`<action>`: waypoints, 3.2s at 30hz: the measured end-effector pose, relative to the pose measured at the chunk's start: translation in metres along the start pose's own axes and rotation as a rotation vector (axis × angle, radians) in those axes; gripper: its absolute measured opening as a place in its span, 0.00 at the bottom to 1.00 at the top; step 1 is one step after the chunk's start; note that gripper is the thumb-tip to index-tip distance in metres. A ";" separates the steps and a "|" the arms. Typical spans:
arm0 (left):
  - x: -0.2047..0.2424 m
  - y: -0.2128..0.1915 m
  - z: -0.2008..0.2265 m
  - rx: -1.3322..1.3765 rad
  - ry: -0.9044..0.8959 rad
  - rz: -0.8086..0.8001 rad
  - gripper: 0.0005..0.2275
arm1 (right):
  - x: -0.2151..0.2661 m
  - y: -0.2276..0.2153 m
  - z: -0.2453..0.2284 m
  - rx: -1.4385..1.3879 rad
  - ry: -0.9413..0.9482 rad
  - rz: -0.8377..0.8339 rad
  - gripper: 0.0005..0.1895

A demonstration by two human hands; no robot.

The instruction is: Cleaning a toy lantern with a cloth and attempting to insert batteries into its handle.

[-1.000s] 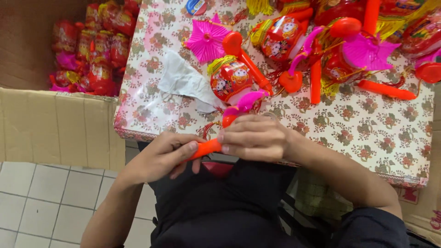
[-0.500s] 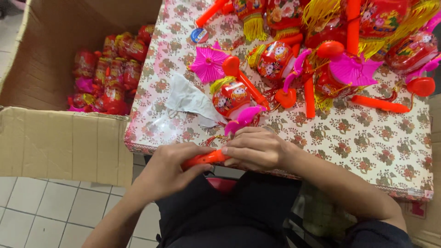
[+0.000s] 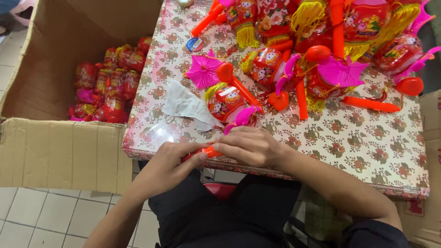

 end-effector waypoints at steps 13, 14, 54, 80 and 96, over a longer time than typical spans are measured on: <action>-0.006 0.017 0.018 -0.873 0.471 0.201 0.14 | 0.010 -0.003 0.006 -0.114 0.401 -0.004 0.11; -0.007 0.022 0.016 -0.871 0.476 0.199 0.14 | 0.013 -0.003 0.007 -0.109 0.403 -0.002 0.11; -0.019 -0.018 -0.017 -0.135 -0.105 0.097 0.19 | 0.026 0.006 0.016 0.273 -0.205 0.292 0.07; -0.043 -0.009 0.026 -0.401 0.018 -0.122 0.18 | 0.017 -0.006 0.013 0.398 -0.155 0.385 0.06; -0.043 -0.015 0.013 -0.477 -0.026 -0.284 0.16 | 0.012 -0.012 0.014 0.424 -0.138 0.301 0.06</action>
Point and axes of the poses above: each hand's wrist, its own x-axis away from the middle knuckle, its own y-axis out of the palm, z = x × y, the point moved 3 cm from there along -x, towards the middle knuckle, and after that the axes turned 6 degrees about y, right-handed, at the moved point
